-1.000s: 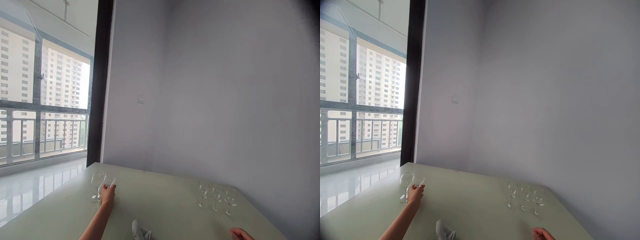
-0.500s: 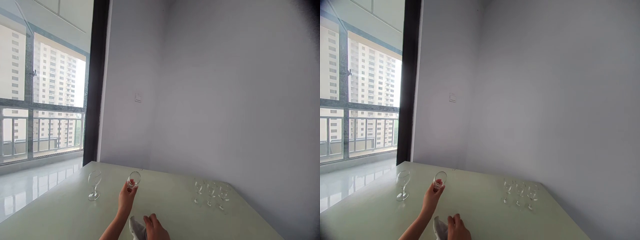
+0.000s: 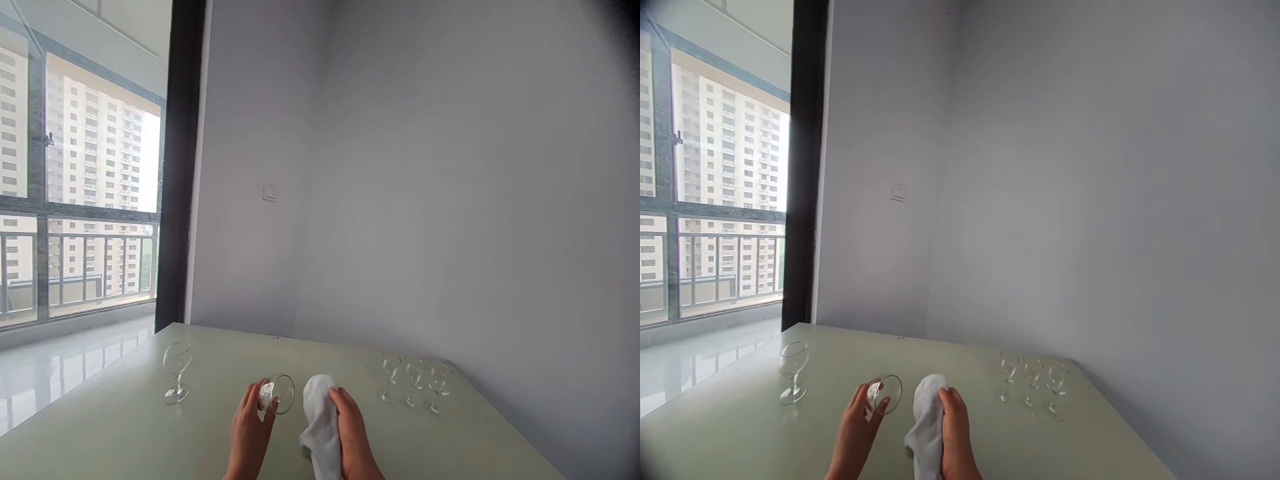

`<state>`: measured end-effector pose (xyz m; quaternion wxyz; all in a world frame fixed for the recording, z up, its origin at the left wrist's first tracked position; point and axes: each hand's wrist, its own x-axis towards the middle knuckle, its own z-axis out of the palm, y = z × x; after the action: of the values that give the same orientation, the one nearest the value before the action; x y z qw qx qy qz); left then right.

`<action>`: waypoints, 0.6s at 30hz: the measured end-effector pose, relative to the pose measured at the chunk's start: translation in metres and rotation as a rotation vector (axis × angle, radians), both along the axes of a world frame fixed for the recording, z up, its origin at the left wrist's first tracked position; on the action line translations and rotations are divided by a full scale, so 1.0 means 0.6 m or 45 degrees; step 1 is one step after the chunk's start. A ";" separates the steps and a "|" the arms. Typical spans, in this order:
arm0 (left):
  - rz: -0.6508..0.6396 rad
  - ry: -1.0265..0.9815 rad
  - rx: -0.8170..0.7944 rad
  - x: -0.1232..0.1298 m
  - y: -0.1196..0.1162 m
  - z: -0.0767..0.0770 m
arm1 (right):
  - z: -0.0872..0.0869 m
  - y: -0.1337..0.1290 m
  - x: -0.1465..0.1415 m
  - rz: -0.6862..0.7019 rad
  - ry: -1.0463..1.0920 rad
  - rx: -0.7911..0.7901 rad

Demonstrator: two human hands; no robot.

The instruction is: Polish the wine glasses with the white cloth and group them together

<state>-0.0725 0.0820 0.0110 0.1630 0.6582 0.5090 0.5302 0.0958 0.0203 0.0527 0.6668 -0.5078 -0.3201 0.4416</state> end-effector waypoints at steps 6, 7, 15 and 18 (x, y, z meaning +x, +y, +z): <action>0.003 0.257 0.126 0.005 0.000 -0.018 | 0.021 -0.006 -0.028 -0.066 -0.457 0.172; -0.002 0.259 0.111 0.005 0.000 -0.019 | 0.020 -0.008 -0.037 -0.033 -0.566 0.211; -0.126 0.311 0.114 -0.009 -0.001 -0.015 | 0.054 -0.043 -0.072 0.507 -1.132 0.201; -0.216 0.445 0.250 -0.012 -0.004 -0.015 | 0.058 -0.045 -0.060 0.599 -1.279 0.120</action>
<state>-0.0797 0.0796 0.0023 0.0515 0.7933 0.4181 0.4395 0.0599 -0.0068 0.0875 0.3376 -0.5404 -0.7228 0.2674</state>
